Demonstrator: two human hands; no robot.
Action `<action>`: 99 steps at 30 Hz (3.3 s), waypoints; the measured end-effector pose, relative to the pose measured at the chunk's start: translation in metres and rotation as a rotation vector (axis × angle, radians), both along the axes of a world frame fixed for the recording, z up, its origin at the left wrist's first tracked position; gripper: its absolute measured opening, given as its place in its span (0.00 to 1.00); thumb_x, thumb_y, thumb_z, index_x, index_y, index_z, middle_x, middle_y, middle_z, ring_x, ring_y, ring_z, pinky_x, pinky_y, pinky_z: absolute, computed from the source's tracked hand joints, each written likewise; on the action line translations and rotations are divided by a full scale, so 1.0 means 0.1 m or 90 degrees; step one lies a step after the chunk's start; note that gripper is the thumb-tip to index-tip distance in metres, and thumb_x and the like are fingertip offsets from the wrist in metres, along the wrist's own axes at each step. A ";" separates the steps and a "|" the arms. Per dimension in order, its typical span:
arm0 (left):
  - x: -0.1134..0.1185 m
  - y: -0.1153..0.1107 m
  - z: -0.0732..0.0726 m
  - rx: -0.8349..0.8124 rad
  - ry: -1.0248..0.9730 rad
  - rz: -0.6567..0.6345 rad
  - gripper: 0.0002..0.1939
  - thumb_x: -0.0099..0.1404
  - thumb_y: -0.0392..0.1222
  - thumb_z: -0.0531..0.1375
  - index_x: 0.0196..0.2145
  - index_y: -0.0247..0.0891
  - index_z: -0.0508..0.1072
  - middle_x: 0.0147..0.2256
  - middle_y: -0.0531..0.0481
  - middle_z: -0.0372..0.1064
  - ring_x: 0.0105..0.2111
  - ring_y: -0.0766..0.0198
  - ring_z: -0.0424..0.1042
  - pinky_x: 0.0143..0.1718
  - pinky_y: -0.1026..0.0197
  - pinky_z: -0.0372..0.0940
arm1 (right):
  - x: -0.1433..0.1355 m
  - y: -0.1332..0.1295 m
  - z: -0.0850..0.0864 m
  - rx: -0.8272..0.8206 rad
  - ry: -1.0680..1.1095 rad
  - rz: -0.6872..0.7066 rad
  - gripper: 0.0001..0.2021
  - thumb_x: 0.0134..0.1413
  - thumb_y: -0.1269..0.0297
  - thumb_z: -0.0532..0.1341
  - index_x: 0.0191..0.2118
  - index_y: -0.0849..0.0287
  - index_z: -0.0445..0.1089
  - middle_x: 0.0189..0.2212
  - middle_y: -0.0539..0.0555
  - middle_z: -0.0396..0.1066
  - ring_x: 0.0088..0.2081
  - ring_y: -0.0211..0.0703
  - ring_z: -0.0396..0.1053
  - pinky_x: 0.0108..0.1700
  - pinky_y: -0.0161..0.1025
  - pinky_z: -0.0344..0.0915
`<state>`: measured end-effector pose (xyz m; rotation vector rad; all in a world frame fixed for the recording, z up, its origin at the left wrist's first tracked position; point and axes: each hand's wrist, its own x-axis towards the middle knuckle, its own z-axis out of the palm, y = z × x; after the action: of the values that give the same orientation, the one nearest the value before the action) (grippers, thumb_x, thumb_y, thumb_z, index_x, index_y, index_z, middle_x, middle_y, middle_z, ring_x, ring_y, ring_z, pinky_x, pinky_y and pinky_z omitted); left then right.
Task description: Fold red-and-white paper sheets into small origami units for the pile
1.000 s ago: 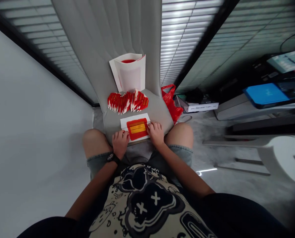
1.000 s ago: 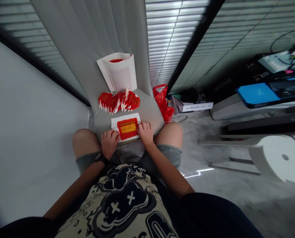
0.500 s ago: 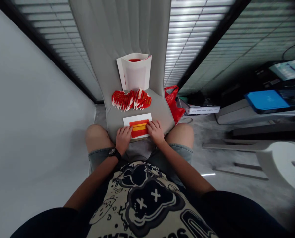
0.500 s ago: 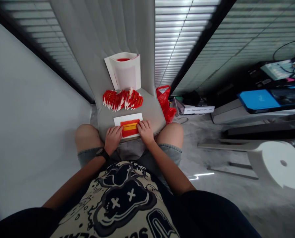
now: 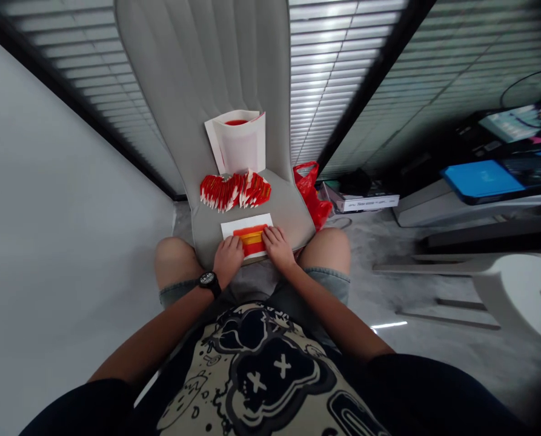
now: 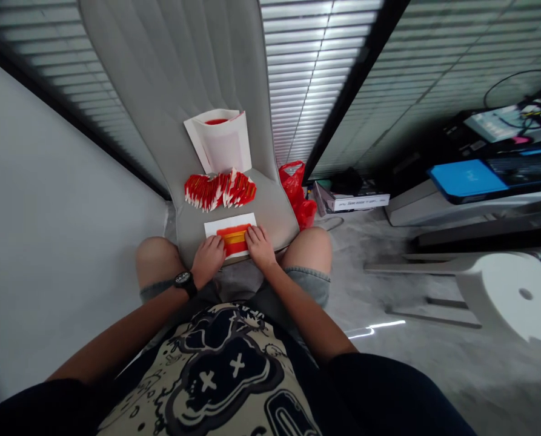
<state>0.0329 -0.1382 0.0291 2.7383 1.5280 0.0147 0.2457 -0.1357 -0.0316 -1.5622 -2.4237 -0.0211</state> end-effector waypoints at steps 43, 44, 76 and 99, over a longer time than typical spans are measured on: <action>-0.06 0.04 -0.45 -0.016 -0.309 0.024 0.19 0.71 0.35 0.53 0.56 0.38 0.74 0.54 0.42 0.72 0.54 0.54 0.69 0.58 0.50 0.64 | -0.30 0.05 0.03 -0.090 0.070 -0.023 0.25 0.70 0.65 0.49 0.68 0.65 0.59 0.69 0.64 0.54 0.71 0.54 0.49 0.71 0.56 0.49; -0.07 0.03 -0.46 -0.020 -0.309 0.028 0.19 0.71 0.35 0.53 0.57 0.38 0.73 0.56 0.43 0.71 0.56 0.54 0.68 0.60 0.51 0.63 | -0.28 0.04 0.02 -0.095 0.074 -0.017 0.25 0.70 0.64 0.48 0.69 0.65 0.57 0.70 0.63 0.52 0.71 0.53 0.48 0.71 0.56 0.49; -0.02 -0.14 -0.58 0.050 -0.267 0.053 0.30 0.73 0.45 0.50 0.69 0.31 0.57 0.69 0.36 0.52 0.70 0.48 0.50 0.70 0.41 0.45 | -0.09 -0.08 -0.06 -0.056 0.030 -0.042 0.33 0.71 0.51 0.47 0.72 0.69 0.48 0.72 0.64 0.46 0.73 0.52 0.43 0.73 0.54 0.37; 0.06 -0.14 -0.59 0.090 -0.314 -0.010 0.22 0.73 0.38 0.50 0.61 0.37 0.68 0.61 0.42 0.68 0.63 0.53 0.64 0.68 0.41 0.53 | -0.11 -0.34 -0.01 0.016 0.342 -0.303 0.23 0.69 0.61 0.48 0.61 0.65 0.66 0.60 0.67 0.66 0.61 0.50 0.65 0.63 0.47 0.61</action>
<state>0.0391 -0.1518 -0.0302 2.5643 1.4032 0.7609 0.2352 -0.1692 -0.0322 -1.8116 -1.6138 0.2448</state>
